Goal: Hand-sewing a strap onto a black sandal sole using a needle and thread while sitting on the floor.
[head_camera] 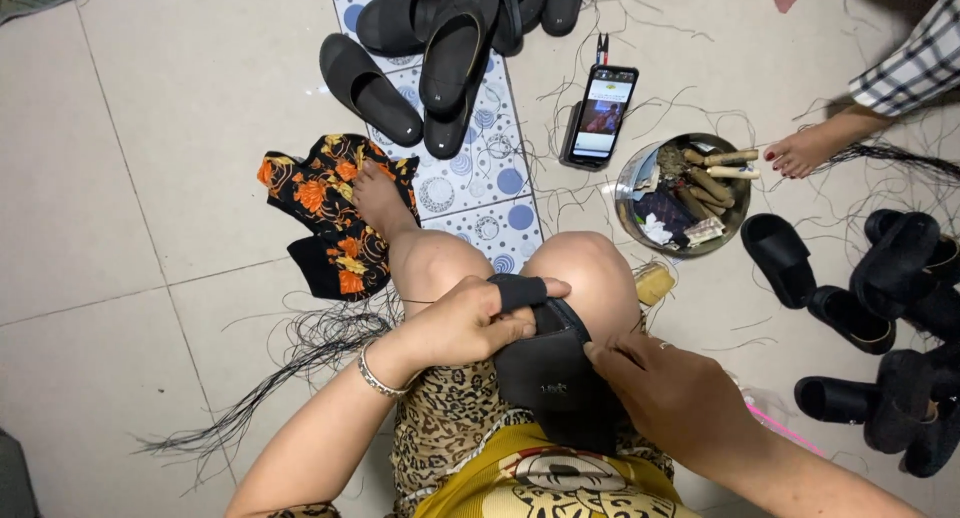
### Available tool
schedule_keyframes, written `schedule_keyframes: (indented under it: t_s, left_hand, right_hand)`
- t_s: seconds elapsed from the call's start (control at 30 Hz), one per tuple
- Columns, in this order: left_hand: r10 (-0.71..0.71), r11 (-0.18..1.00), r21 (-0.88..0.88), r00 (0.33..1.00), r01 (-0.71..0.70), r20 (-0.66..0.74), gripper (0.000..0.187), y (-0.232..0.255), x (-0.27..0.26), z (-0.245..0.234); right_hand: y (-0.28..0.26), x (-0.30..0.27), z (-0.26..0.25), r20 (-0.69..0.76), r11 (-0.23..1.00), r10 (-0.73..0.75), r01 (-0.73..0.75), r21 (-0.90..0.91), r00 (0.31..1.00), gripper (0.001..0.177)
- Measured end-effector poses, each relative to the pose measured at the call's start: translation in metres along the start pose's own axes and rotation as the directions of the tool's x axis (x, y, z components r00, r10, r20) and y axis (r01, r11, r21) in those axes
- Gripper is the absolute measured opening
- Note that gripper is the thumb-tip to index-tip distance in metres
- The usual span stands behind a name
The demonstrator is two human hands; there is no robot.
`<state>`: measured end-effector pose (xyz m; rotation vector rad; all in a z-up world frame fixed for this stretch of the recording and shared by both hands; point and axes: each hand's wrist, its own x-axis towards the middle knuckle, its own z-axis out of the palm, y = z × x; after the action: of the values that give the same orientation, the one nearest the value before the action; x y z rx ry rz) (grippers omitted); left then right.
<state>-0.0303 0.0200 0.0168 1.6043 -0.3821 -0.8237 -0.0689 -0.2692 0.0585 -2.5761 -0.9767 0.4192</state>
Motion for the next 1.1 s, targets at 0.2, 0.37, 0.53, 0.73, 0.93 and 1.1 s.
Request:
schedule_keyframes:
  t_s: [0.2,0.37,0.53,0.73,0.93,1.1]
  left_hand:
    - [0.046,0.999,-0.021,0.999,-0.045,0.004,0.053,-0.005,0.001,0.004]
    - [0.018,0.999,-0.041,0.999,-0.016,0.051,0.062,-0.002,0.003,0.001]
    - [-0.089,0.983,0.152,0.990,0.105,-0.112,0.057,0.013,0.000,0.000]
    - [0.070,0.988,0.155,0.958,-0.027,-0.278,0.055,0.001,0.000,0.033]
    - [0.072,0.991,0.131,0.944,-0.031,-0.323,0.054,0.002,-0.001,0.042]
    - [0.156,0.941,0.337,0.894,-0.006,-0.420,0.054,-0.002,-0.004,0.051]
  right_hand:
    - [0.011,-0.009,-0.005,0.282,0.999,0.038,-0.026,-0.047,0.959,0.060]
    - [0.028,-0.011,-0.038,0.468,0.995,0.020,0.029,-0.097,0.884,0.098]
    - [0.134,-0.095,-0.060,-0.074,0.882,0.470,-0.472,-0.006,0.879,0.051]
    - [0.067,-0.060,-0.019,-0.097,0.833,0.262,-0.174,0.525,0.960,0.031]
    - [0.020,-0.009,0.028,-0.257,0.860,0.151,0.001,0.511,0.955,0.029]
    - [0.014,0.007,0.045,-0.339,0.937,0.049,0.075,0.342,0.939,0.012]
